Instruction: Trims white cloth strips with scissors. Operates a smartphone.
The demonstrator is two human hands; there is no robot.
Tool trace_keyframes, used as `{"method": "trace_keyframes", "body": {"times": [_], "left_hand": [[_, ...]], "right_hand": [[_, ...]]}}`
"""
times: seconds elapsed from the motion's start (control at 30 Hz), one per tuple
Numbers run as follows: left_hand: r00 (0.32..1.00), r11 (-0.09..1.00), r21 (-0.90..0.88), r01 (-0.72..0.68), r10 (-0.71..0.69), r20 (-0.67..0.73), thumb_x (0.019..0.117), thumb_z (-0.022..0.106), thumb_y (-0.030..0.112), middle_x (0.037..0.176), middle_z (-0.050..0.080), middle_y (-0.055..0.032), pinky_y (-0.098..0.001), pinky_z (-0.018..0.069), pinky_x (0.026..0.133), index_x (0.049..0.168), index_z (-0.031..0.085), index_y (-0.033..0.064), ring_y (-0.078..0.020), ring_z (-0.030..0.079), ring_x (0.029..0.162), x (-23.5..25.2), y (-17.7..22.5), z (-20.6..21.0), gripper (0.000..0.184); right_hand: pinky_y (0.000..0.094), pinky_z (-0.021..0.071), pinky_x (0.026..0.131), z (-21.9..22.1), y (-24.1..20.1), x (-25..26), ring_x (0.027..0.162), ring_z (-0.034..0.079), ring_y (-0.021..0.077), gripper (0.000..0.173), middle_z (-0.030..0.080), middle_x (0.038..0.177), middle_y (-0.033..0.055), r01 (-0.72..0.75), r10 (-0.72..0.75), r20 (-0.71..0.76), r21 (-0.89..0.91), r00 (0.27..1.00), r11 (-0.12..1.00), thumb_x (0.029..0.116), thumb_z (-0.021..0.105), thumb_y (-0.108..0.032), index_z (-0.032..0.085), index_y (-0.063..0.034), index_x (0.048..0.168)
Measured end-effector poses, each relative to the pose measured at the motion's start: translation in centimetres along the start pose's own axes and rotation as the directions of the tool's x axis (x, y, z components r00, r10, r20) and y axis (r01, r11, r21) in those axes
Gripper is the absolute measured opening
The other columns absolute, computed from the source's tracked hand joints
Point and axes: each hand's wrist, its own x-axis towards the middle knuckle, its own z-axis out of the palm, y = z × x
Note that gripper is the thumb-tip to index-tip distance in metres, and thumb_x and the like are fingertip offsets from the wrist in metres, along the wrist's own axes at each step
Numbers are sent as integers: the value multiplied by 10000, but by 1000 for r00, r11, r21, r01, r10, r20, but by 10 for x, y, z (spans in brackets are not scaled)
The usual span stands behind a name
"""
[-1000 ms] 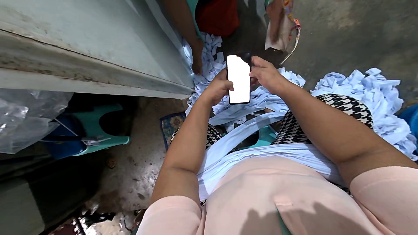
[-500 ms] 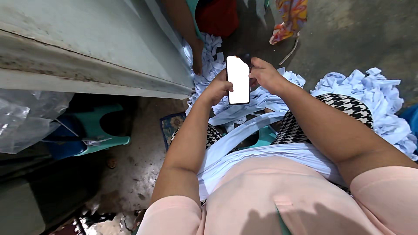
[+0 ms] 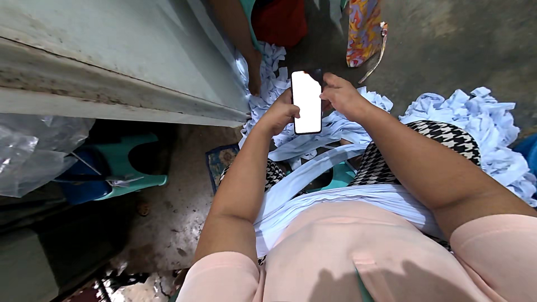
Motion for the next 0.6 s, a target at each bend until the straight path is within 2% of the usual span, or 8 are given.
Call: {"method": "trace_keyframes", "body": {"times": [0.27,0.33,0.6], "left_hand": [[1000,1000,-10,-3,3,3,798,479,-152,1248,639,-143,-386,597,807,1456,353,70,-214,686,1013,1,-2,-2,705],[1000,1000,0,-8,8,2,781,488,-146,1268,633,-138,-392,596,816,1474,342,75,-212,681,1033,2,-3,-2,742],[1000,1000,-5,-16,16,-3,765,507,-141,1274,627,-139,-394,594,818,1474,345,73,-217,676,1039,2,-4,-2,759]], "right_hand": [[389,589,747,0,1,0,886,685,196,440,659,1135,155,18,-18,1,-3,1000,1000,1014,469,-57,476,-57,1454],[410,589,777,0,1,0,919,685,212,452,661,1144,158,18,-18,6,-16,1000,1000,1006,480,-65,469,-55,1458],[423,579,756,-2,3,2,823,663,215,458,650,996,149,26,-25,16,-75,1000,997,961,541,-41,479,-31,1415]]}}
